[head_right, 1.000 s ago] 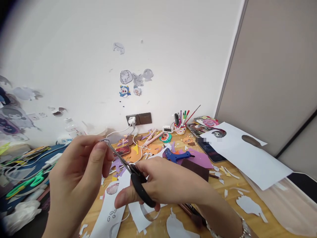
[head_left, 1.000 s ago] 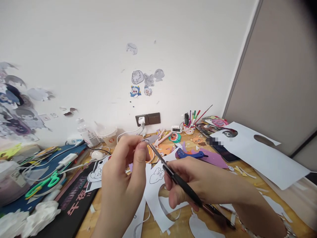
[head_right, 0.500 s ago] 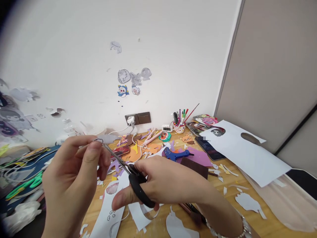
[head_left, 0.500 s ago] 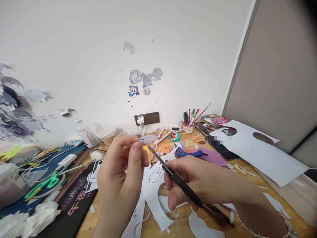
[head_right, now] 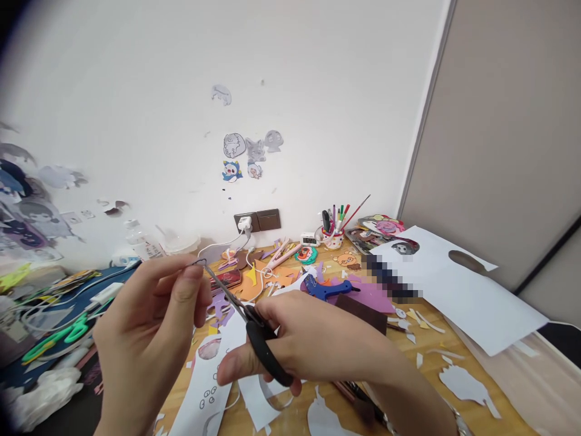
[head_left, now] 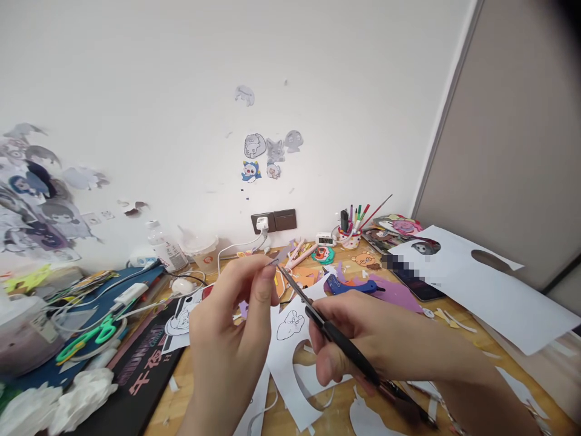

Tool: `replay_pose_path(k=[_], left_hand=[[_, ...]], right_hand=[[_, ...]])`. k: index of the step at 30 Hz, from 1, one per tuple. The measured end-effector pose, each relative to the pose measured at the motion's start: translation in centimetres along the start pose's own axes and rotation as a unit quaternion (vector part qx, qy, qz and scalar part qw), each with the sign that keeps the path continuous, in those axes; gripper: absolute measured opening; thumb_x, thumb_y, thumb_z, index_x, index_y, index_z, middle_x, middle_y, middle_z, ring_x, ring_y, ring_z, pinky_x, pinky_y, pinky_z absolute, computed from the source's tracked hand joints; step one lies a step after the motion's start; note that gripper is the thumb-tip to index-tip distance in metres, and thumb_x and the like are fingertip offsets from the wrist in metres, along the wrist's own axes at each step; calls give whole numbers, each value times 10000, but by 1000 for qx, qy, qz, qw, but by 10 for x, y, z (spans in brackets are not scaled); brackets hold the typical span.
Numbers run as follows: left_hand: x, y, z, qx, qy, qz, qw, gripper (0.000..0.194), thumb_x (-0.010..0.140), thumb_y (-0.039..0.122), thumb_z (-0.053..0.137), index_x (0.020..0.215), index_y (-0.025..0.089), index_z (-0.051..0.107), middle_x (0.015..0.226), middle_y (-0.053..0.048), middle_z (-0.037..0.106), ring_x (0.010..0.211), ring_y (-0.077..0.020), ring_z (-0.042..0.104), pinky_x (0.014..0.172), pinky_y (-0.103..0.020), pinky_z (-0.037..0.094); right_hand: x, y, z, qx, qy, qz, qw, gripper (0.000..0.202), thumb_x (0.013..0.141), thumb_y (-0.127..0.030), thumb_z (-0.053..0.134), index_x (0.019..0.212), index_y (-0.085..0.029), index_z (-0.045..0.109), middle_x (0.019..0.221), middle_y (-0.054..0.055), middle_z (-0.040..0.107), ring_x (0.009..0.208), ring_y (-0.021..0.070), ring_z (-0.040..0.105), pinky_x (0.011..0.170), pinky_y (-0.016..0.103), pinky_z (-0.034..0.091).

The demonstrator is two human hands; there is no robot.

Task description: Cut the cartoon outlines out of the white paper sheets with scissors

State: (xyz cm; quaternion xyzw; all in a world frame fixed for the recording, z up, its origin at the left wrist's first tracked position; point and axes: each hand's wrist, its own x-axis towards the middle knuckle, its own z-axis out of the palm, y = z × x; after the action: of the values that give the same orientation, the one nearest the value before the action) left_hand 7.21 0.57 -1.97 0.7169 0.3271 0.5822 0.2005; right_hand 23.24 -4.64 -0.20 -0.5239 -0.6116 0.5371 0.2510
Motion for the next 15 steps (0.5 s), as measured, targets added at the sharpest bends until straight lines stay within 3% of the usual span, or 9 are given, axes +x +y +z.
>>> replay_pose_path(k=[9, 15], left_hand=[[0, 10, 1, 0, 87, 3, 996, 141, 794, 135, 614, 761, 271, 632, 771, 47, 613, 672, -124, 552, 659, -282, 456], [0, 0, -3, 29, 76, 18, 996, 177, 746, 152, 678, 791, 322, 658, 774, 93, 657, 696, -98, 579, 658, -221, 476]], right_hand=[[0, -2, 0, 4, -9, 2, 1000, 144, 722, -288, 625, 735, -188, 523, 637, -45, 553, 434, 51, 449, 369, 128, 327], [0, -3, 1, 11, -5, 8, 1000, 181, 724, -317, 637, 705, -177, 524, 605, -47, 533, 432, 49, 449, 362, 117, 329]])
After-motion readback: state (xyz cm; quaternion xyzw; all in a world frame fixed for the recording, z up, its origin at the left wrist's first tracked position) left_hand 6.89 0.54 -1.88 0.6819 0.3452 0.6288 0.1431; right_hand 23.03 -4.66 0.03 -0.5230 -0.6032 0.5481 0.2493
